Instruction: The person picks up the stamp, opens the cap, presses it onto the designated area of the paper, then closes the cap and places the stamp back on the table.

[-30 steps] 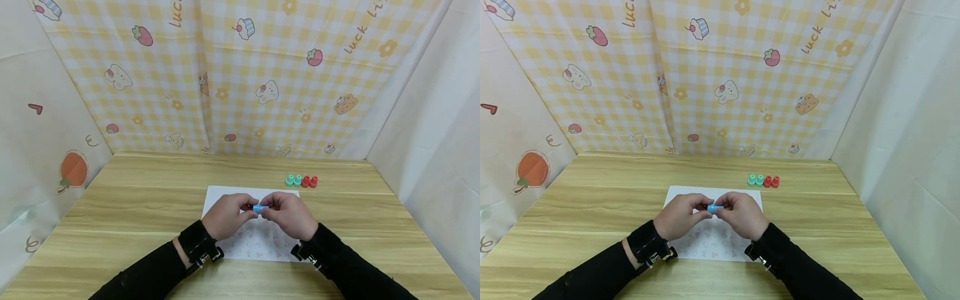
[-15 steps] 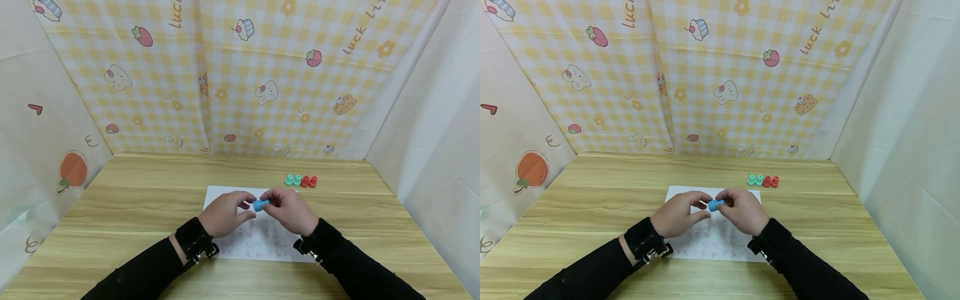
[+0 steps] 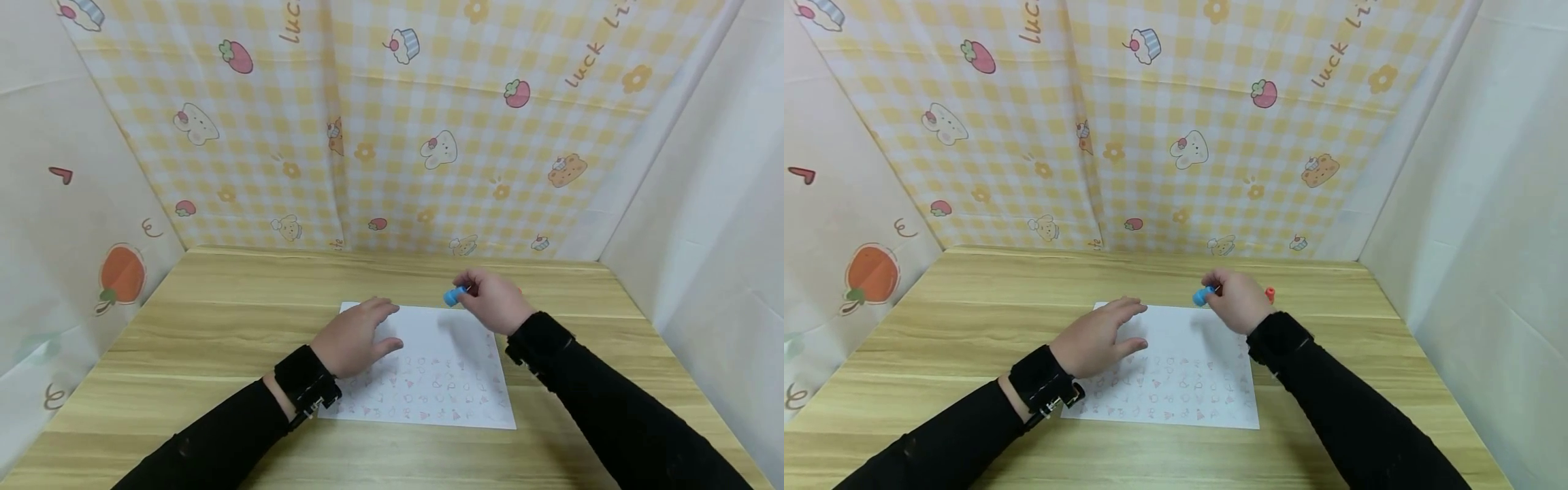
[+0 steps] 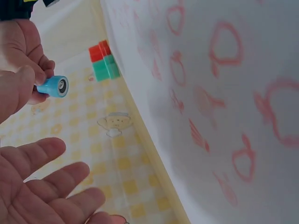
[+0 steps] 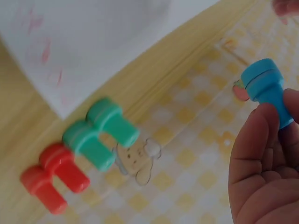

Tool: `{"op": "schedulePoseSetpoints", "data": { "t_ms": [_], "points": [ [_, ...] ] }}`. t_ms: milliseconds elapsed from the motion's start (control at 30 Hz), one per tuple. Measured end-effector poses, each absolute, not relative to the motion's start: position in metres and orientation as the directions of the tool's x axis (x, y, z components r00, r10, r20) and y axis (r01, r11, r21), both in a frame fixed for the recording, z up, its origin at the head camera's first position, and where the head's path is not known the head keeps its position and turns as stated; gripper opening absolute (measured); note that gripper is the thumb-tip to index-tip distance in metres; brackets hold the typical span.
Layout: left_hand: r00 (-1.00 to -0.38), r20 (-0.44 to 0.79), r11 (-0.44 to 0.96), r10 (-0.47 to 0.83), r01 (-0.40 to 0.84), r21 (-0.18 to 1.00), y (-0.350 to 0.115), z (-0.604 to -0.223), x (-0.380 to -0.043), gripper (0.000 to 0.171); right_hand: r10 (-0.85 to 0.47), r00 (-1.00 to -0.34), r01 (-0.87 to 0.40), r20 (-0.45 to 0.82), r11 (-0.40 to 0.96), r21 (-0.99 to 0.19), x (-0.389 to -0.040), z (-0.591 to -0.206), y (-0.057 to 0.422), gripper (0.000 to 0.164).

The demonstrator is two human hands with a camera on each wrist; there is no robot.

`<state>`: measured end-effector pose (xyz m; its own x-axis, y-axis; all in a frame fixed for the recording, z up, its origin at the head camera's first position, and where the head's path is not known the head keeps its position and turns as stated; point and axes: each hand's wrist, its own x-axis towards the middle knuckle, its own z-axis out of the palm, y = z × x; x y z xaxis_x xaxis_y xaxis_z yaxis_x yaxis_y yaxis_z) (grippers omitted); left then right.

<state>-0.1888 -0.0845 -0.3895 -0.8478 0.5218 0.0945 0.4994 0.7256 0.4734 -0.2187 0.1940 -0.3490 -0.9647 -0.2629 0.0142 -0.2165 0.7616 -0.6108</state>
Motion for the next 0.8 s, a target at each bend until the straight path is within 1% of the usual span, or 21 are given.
{"op": "schedulePoseSetpoints", "data": {
  "t_ms": [133,367,600,800],
  "points": [
    [-0.854,0.063,0.761,0.517,0.492,0.423,-0.088,-0.389,-0.192,0.07,-0.268,-0.963,-0.226,0.004,0.804,-0.549,-0.237,-0.349,0.199,0.019],
    [-0.867,0.01,0.797,0.499,0.463,0.389,-0.094,-0.392,-0.198,0.082,-0.295,-0.955,-0.265,-0.021,0.888,-0.374,-0.26,-0.357,0.202,0.024],
    [-0.886,-0.042,0.844,0.461,0.424,0.33,-0.101,-0.395,-0.202,0.09,-0.295,-0.953,-0.26,-0.071,0.915,-0.307,-0.276,-0.368,0.201,0.028],
    [-0.89,-0.056,0.851,0.452,0.411,0.327,-0.104,-0.394,-0.204,0.092,-0.311,-0.946,-0.278,-0.096,0.925,-0.258,-0.284,-0.371,0.2,0.03]
  ]
}}
